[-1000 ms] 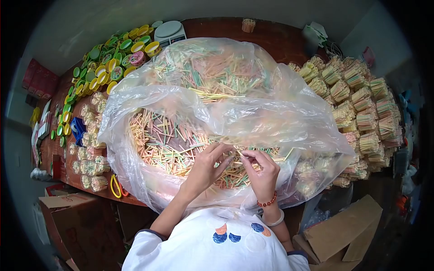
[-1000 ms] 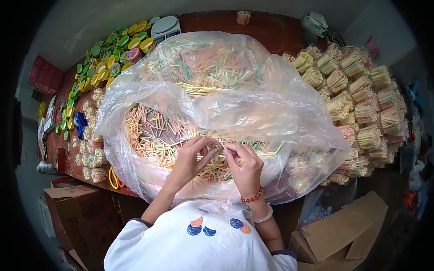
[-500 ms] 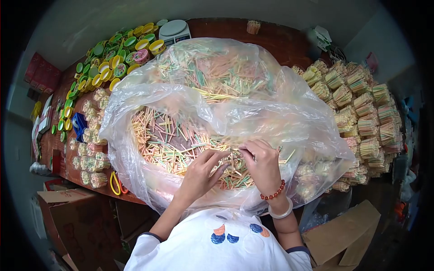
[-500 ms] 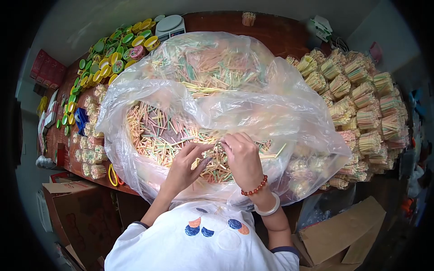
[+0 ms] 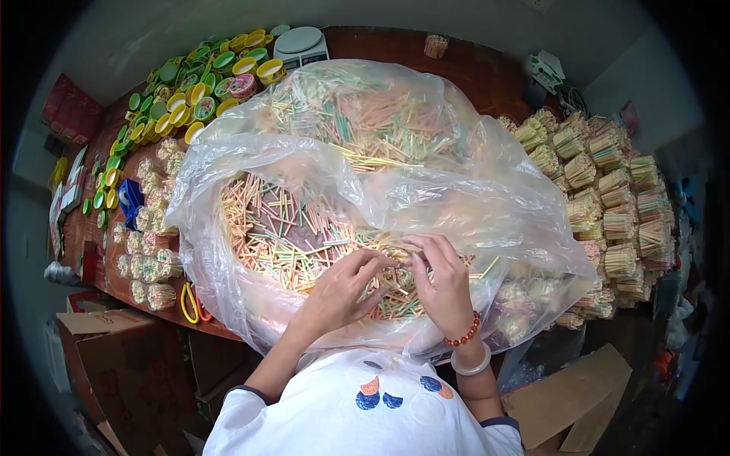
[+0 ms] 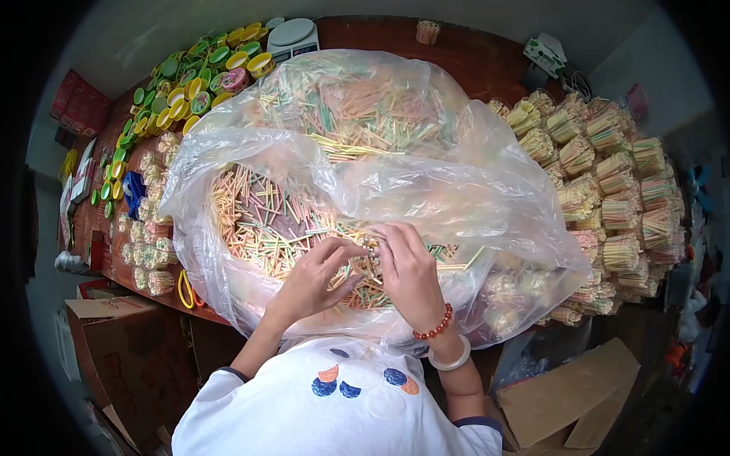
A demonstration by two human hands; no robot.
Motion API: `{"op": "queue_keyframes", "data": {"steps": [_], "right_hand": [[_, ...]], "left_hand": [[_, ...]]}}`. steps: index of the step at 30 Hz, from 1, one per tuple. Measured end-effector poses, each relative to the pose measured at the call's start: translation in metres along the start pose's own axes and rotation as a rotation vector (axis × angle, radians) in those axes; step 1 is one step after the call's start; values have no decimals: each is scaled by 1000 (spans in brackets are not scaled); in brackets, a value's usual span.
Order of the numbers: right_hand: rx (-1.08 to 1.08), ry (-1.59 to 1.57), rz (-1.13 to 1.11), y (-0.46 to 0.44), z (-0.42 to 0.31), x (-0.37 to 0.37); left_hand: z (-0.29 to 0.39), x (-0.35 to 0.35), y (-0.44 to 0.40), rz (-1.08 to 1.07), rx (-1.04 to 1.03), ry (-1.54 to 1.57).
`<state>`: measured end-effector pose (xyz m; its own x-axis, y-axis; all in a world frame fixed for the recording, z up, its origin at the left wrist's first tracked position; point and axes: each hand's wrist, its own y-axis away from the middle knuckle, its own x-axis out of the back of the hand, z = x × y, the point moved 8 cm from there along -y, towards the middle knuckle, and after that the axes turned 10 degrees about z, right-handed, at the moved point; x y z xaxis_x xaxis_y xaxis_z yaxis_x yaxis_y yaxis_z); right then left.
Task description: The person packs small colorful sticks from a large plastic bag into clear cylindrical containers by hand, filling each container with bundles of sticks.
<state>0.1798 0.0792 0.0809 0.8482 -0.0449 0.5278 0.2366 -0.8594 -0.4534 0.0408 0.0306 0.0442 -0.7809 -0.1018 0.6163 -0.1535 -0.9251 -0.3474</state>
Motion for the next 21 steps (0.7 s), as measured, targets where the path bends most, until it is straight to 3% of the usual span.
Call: {"op": "queue_keyframes", "data": {"steps": [2,4,7,13,19,21], "right_hand": [[-331,-43,-83,20,16,13],[-335,-65,-91,39,24,9],[-588,-164,-184,73,40,-17],[-519,-306,35,75,40,0],[-356,-168,115,40,29,24],[-232,-50,121,33,23,22]], "left_hand": [[3,-2,-2,-28,-55,-22],[3,-4,-4,-60,-105,-47],[2,-9,-6,-108,-183,-71],[-2,-5,-9,-111,-209,-77],[-5,-12,-6,-117,-209,-113],[-23,-4,-3,24,26,114]]}}
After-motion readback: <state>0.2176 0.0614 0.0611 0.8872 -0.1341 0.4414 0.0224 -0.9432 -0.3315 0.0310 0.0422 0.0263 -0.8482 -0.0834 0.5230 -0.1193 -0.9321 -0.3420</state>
